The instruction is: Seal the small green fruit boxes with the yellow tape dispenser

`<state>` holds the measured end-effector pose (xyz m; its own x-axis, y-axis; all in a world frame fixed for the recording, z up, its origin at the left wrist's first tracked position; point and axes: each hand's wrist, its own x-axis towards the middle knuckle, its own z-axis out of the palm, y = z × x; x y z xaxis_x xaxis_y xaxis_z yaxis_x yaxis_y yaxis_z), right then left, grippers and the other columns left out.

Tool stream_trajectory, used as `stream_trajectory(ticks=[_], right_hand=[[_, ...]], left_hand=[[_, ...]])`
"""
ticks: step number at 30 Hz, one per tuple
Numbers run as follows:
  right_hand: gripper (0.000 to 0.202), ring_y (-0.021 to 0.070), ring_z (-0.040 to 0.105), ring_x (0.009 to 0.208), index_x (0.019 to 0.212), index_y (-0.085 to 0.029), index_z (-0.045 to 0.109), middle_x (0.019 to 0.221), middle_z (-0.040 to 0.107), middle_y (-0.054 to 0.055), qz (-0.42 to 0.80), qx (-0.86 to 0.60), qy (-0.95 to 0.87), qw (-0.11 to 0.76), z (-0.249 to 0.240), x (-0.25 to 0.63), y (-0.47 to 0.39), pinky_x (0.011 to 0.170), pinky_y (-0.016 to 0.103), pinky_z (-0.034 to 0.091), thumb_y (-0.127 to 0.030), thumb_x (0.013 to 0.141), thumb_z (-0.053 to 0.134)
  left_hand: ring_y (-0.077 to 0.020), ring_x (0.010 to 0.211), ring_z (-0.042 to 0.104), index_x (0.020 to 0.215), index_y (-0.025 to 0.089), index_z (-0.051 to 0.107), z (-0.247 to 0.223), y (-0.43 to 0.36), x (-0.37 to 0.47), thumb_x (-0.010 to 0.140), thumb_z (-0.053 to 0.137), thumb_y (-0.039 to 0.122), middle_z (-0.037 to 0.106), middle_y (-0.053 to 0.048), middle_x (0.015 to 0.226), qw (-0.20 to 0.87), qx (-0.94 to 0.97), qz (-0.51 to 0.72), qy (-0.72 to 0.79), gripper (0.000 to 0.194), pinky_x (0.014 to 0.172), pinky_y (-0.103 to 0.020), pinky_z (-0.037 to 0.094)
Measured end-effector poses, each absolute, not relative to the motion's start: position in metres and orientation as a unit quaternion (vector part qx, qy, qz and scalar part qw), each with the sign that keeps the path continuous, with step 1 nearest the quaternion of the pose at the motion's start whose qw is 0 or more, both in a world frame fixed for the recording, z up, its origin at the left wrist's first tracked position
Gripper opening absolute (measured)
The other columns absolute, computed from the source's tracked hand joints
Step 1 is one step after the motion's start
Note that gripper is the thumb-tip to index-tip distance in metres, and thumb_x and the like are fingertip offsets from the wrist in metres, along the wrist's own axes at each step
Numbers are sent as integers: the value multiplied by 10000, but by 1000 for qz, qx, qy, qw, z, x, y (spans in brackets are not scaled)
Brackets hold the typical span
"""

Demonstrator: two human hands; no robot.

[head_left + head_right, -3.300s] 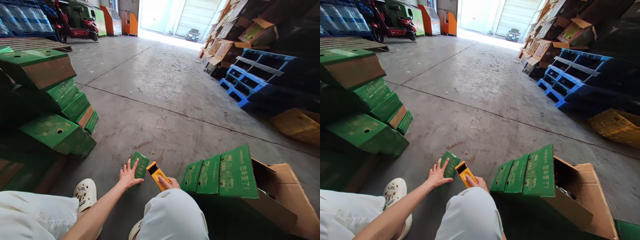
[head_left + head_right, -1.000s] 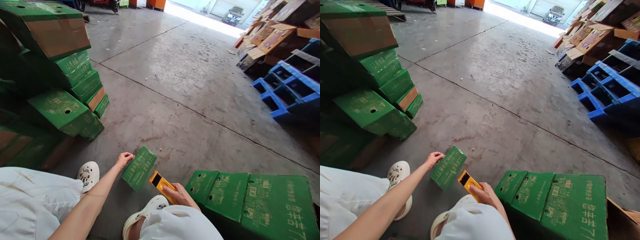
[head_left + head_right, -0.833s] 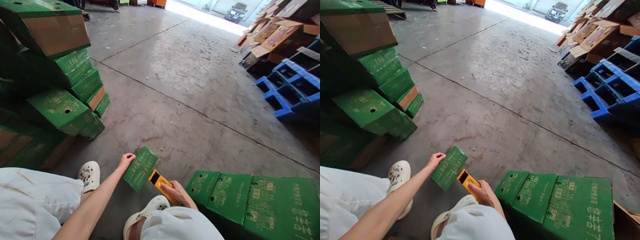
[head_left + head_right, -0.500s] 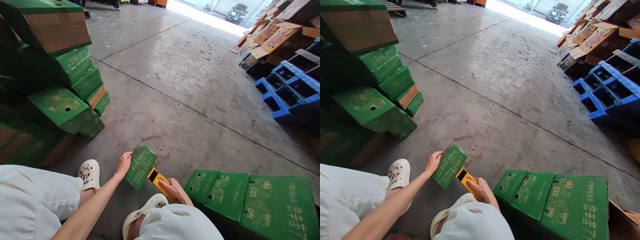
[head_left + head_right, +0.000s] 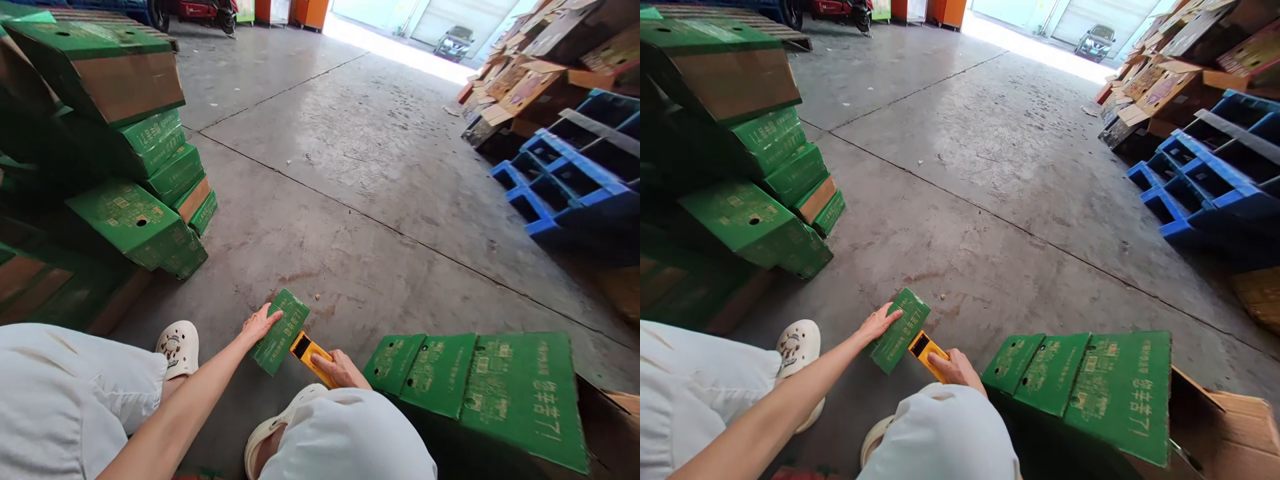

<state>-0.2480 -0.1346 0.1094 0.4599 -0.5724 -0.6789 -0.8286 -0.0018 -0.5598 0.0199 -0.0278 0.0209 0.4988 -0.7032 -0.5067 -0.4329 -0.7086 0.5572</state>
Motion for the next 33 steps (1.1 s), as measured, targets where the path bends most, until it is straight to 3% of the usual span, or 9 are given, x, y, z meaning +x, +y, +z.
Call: stream_trajectory(ticks=[3, 5, 10, 18, 23, 26, 31, 33], right_hand=[[474, 163, 409, 588, 569, -219, 536, 590, 520, 15, 122, -706, 503, 484, 110, -250, -132, 565, 339, 245, -565, 843, 709], [466, 162, 415, 589, 581, -215, 541, 592, 525, 14, 131, -702, 514, 475, 109, -250, -131, 560, 336, 245, -566, 843, 701], [456, 161, 438, 602, 606, -200, 564, 609, 543, 17, 152, -690, 526, 473, 106, -249, -131, 551, 324, 250, -575, 822, 708], [433, 164, 463, 589, 599, -206, 601, 615, 578, 24, 148, -675, 534, 487, 111, -249, -132, 542, 314, 270, -564, 808, 724], [439, 160, 465, 586, 605, -206, 599, 609, 573, 19, 146, -681, 535, 478, 111, -250, -132, 545, 307, 263, -574, 805, 731], [418, 170, 476, 586, 608, -203, 615, 604, 566, 27, 159, -683, 533, 474, 113, -249, -133, 558, 325, 269, -552, 814, 717], [398, 177, 489, 588, 592, -200, 614, 618, 579, 41, 158, -679, 534, 478, 112, -249, -138, 572, 340, 275, -519, 796, 737], [402, 183, 498, 587, 584, -201, 618, 615, 586, 47, 160, -679, 538, 474, 109, -249, -140, 581, 345, 282, -521, 790, 749]], left_hand=[[-300, 1602, 314, 1652, 220, 392, 15, -24, -11, 1099, 334, 410, 395, -128, 1699, 177, 856, -193, -446, 587, 1286, -529, 276], [-248, 1632, 233, 1669, 293, 353, 10, -20, -31, 1092, 350, 312, 295, -67, 1749, 184, 794, -113, -569, 577, 1321, -520, 196], [-260, 1646, 175, 1657, 440, 321, 6, -23, -44, 1056, 489, 372, 205, 19, 1776, 161, 737, -117, -646, 627, 1325, -585, 118], [-357, 1654, 52, 1623, 478, 387, 29, -66, -31, 955, 660, 479, 229, 26, 1772, 141, 769, -217, -584, 721, 1289, -695, 11], [-401, 1632, 143, 1519, 358, 565, 40, -97, -23, 939, 680, 532, 436, -109, 1674, 115, 763, -256, -583, 617, 1250, -760, 11], [-383, 1618, 204, 1497, 293, 579, 45, -100, -17, 965, 655, 516, 483, -154, 1629, 99, 755, -252, -597, 581, 1260, -743, 33], [-348, 1659, 34, 1681, 260, 319, 42, -36, -31, 1013, 554, 359, 124, -135, 1790, 108, 792, -182, -573, 715, 1285, -677, 119], [-403, 1651, -7, 1710, 264, 225, 38, -4, -48, 922, 678, 372, 51, -163, 1789, 91, 816, -178, -542, 915, 1255, -728, 136]])
